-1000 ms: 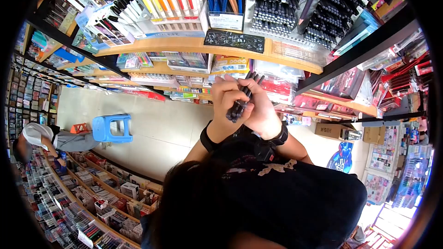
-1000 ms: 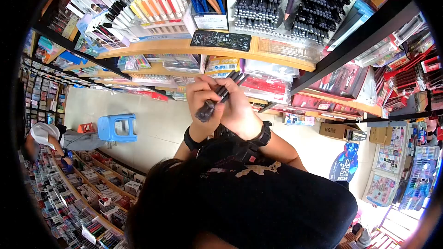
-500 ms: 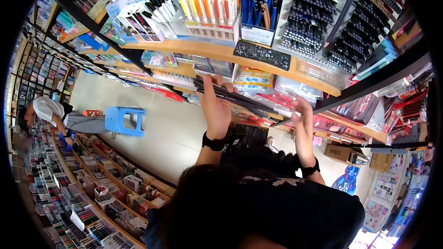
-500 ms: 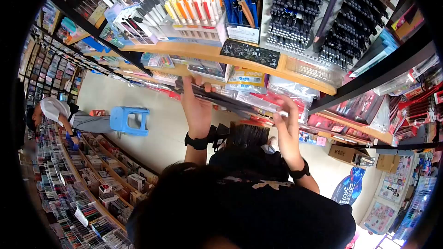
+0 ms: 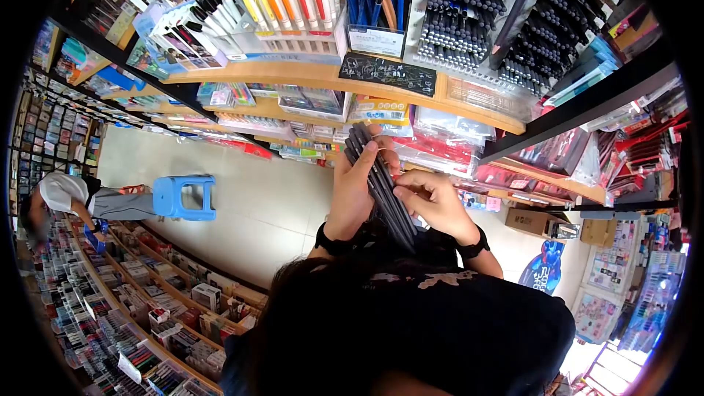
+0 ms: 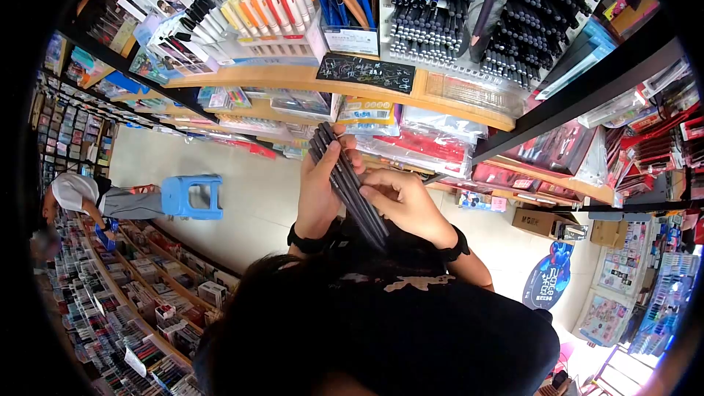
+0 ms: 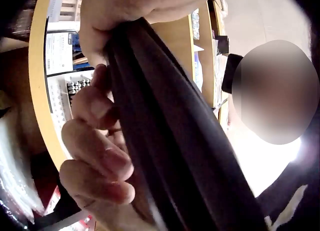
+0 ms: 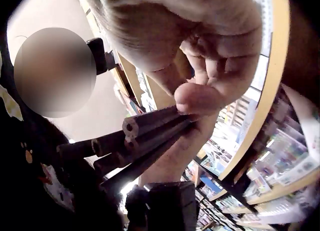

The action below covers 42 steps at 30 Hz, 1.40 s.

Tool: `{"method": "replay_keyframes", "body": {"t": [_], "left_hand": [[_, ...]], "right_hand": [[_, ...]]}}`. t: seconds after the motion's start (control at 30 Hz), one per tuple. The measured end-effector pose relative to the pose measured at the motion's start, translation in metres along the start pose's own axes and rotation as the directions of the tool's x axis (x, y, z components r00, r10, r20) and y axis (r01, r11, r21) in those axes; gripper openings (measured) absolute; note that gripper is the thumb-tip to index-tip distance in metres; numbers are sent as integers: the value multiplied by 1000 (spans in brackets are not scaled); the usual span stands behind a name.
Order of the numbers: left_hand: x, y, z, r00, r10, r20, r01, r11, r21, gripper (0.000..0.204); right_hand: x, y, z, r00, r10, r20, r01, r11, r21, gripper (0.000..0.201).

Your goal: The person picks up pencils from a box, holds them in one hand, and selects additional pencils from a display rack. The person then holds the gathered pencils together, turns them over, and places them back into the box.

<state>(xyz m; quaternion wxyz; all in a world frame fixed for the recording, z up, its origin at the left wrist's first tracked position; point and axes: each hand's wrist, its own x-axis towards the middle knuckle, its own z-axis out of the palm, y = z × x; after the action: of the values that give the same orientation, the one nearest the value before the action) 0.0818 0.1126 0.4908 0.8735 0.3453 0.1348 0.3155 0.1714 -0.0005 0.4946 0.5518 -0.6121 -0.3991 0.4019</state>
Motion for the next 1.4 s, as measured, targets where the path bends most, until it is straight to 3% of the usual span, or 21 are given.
{"method": "replay_keyframes", "body": {"t": [0.37,0.43,0.53,0.67,0.73,0.8,0.9,0.97,1.07,1.1,1.13,1.2,1.3,1.4], "left_hand": [[2,4,7,997,-72,41,72,997,2,26],[3,2,8,998,-59,29,59,998,12,24],[4,0,7,999,-38,10,38,999,32,23],[5,-1,7,1000,-18,24,18,999,35,22],[4,0,12,999,-28,20,28,999,35,21],[5,1,14,999,-43,14,42,998,36,20],[5,-1,17,997,-19,70,13,997,79,15],[5,-4,17,995,-30,90,22,996,82,15],[6,-9,19,996,-23,92,14,996,93,12],[6,-13,16,996,-31,78,20,990,139,12],[6,-15,14,997,-39,61,27,982,185,12],[7,-13,15,996,-59,73,45,983,181,12],[8,-13,12,968,-166,186,91,929,358,14],[7,-17,10,965,-148,216,60,927,369,16]], "right_hand": [[-7,-2,-1,999,42,18,-45,984,173,11],[-6,-2,0,998,-49,-38,51,997,57,12],[-6,-5,-1,998,-63,-20,62,996,-57,12],[-5,-5,-4,993,-102,-58,96,991,-96,13],[-2,2,-11,988,-57,-144,48,997,-68,13],[4,3,-16,957,-144,-250,126,988,-88,12],[12,-3,-21,942,-197,-272,166,977,-134,13],[18,-7,-23,936,-255,-242,235,966,-109,13],[26,-20,-21,968,-203,-146,228,957,180,14],[34,-10,-25,952,-281,-122,283,959,-2,16],[33,-15,-25,986,-154,-70,166,962,217,13],[40,-10,-26,975,-195,-108,212,962,170,12],[42,-18,-26,983,-154,-95,173,954,244,8],[44,-22,-30,988,-155,-22,157,974,165,7]]}}
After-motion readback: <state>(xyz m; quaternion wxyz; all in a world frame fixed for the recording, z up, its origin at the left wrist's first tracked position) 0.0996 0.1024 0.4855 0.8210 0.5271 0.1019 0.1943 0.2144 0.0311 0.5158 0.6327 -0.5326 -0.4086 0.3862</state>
